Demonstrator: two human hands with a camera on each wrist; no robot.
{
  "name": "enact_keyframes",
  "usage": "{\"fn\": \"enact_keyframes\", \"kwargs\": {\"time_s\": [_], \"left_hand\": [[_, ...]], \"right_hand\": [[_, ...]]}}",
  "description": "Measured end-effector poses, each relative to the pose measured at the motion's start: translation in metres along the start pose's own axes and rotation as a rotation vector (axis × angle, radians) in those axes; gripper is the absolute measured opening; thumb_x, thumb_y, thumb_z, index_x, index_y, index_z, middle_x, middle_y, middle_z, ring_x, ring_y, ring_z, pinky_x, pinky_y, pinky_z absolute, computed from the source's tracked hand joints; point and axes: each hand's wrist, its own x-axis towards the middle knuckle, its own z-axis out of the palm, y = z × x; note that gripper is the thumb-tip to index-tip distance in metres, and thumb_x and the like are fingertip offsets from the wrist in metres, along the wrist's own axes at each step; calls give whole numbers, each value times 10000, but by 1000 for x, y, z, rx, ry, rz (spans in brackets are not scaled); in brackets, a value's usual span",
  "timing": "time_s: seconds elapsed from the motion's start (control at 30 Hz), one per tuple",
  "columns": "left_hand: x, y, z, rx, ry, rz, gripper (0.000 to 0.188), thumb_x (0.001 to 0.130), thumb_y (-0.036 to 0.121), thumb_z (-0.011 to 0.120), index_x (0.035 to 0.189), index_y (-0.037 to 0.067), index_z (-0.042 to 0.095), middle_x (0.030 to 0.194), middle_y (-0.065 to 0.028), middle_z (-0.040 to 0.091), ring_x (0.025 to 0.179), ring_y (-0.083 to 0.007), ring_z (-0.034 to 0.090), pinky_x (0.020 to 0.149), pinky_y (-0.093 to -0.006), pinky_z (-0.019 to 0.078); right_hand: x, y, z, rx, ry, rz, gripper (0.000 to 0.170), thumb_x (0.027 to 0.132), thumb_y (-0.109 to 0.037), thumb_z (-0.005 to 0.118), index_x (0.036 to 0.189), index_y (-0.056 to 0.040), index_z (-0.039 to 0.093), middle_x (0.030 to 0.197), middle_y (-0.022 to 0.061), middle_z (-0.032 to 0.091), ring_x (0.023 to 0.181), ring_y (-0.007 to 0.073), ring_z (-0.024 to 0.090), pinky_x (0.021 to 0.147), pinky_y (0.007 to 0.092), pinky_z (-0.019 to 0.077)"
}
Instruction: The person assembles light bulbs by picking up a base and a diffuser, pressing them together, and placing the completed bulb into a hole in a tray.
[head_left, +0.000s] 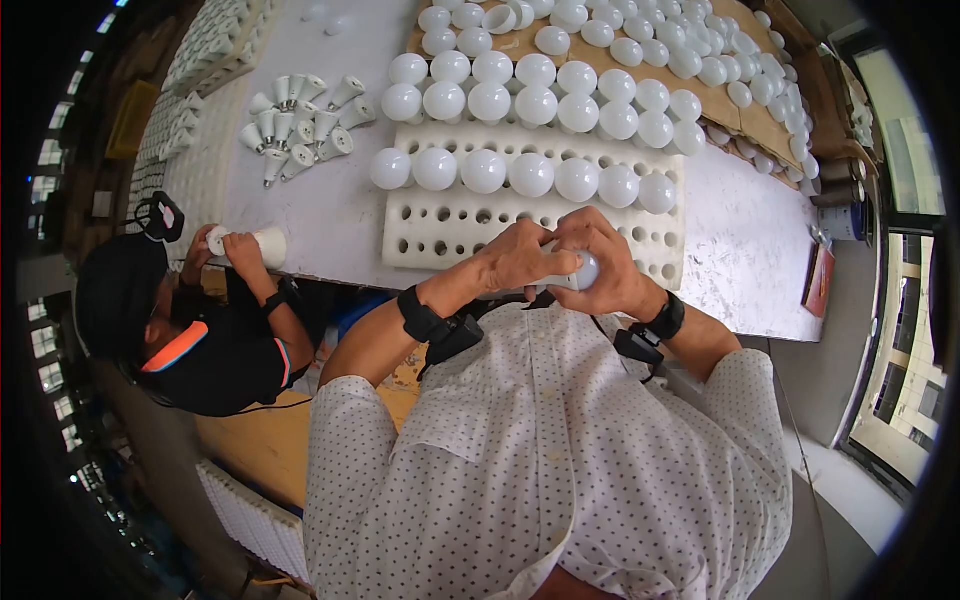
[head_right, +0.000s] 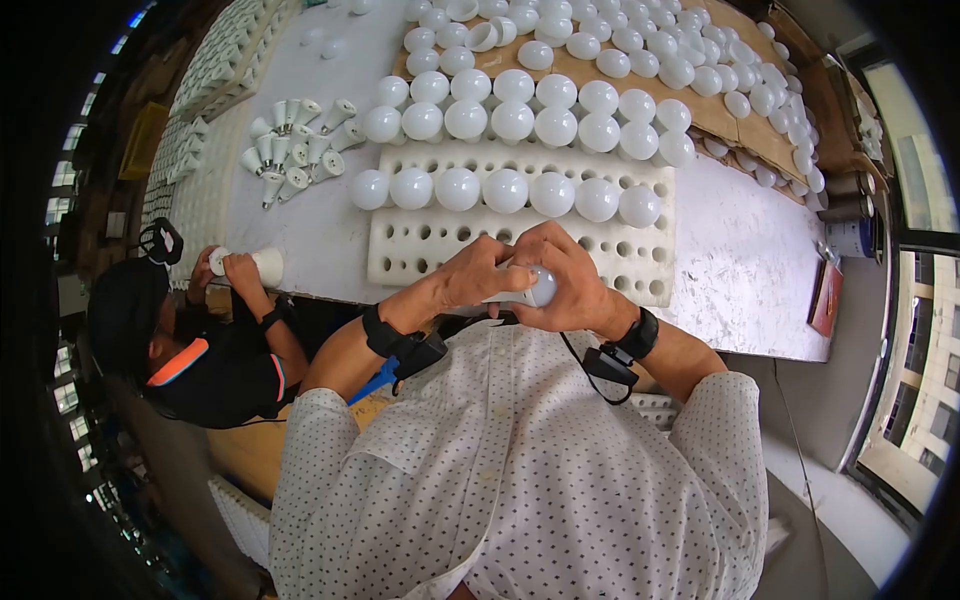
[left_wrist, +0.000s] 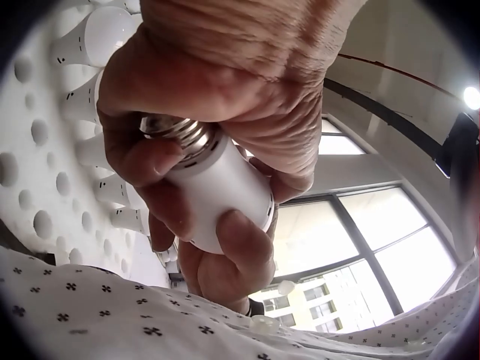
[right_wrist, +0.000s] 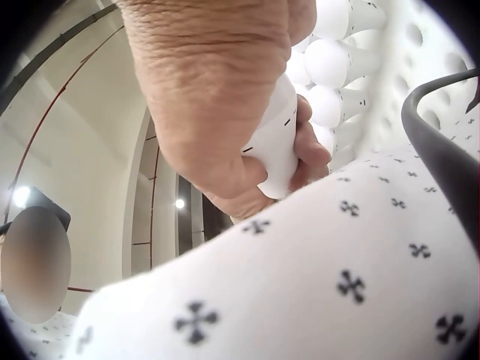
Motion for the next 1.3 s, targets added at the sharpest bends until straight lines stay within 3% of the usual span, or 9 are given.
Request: {"fn": "enact_keyframes", "kwargs": {"time_s": [0.27, 0.4, 0.5, 0.6, 0.73, 0.77, 0.93, 1.03, 1.3], "left_hand": [[25, -5, 1, -151, -116, -45, 502, 836, 433, 521, 895, -62, 579, 656, -78, 589, 536, -125, 604, 388, -199, 418], [5, -11, -10, -12, 145, 157, 382, 876, 312, 523, 1011, -45, 552, 886, -152, 646, 648, -143, 630, 477, -190, 435], [-4, -31, -36, -156, 209, 131, 310, 864, 232, 551, 1009, -42, 552, 949, -178, 640, 686, -151, 633, 498, -196, 431], [-1, -30, -37, -202, 276, 133, 270, 825, 205, 618, 938, -35, 571, 878, -123, 662, 652, -116, 623, 462, -196, 410], [-7, -24, -36, -50, 374, 74, 231, 816, 161, 622, 932, -32, 572, 810, -108, 664, 630, -110, 618, 466, -186, 408], [-14, -30, -41, -31, 381, 58, 247, 844, 141, 569, 1000, -50, 544, 924, -178, 644, 660, -149, 625, 478, -189, 411], [-31, -59, -51, -222, 527, 72, 225, 841, 153, 588, 968, -31, 563, 866, -139, 660, 646, -129, 624, 464, -180, 401], [-29, -61, -52, -219, 562, 42, 199, 851, 125, 564, 978, -29, 557, 899, -150, 656, 657, -135, 627, 467, -181, 405], [-67, -76, -66, -206, 939, -27, 198, 850, 99, 549, 977, -54, 548, 901, -188, 645, 635, -135, 619, 472, -195, 424]], "right_hand": [[-20, 8, -20, 150, 84, 227, 526, 575, -20, 723, 1011, -69, 434, 1000, 88, 491, 930, 192, 506, 805, 326, 426], [-42, 7, -83, -189, 501, 260, 534, 588, -10, 733, 1038, -50, 449, 1066, 113, 496, 987, 204, 499, 837, 334, 425], [-61, 29, -130, -370, 694, 397, 538, 584, -20, 735, 1054, -46, 475, 1055, 128, 512, 986, 242, 515, 834, 349, 443], [-67, 66, -143, -814, 364, 543, 496, 589, -106, 744, 1037, -65, 536, 1072, 132, 524, 977, 308, 513, 810, 377, 463], [-64, 87, -131, -846, 111, 703, 510, 614, -173, 732, 1083, -96, 548, 1117, 109, 513, 1018, 307, 495, 849, 377, 451], [-66, 89, -133, -789, 126, 672, 501, 627, -170, 722, 1090, -90, 550, 1122, 116, 515, 1030, 308, 492, 851, 374, 448], [-29, 103, -186, -580, 435, 473, 359, 749, -166, 660, 1068, -38, 557, 1039, 144, 568, 916, 282, 578, 753, 353, 482], [16, 158, -232, -439, 440, 548, 375, 762, -146, 644, 1102, -27, 538, 1081, 165, 546, 839, 256, 616, 684, 323, 505], [90, 291, -291, -823, 77, 681, 768, 655, -333, 710, 1304, -75, 390, 1163, 256, 505, 1085, 370, 495, 924, 403, 400]]}}
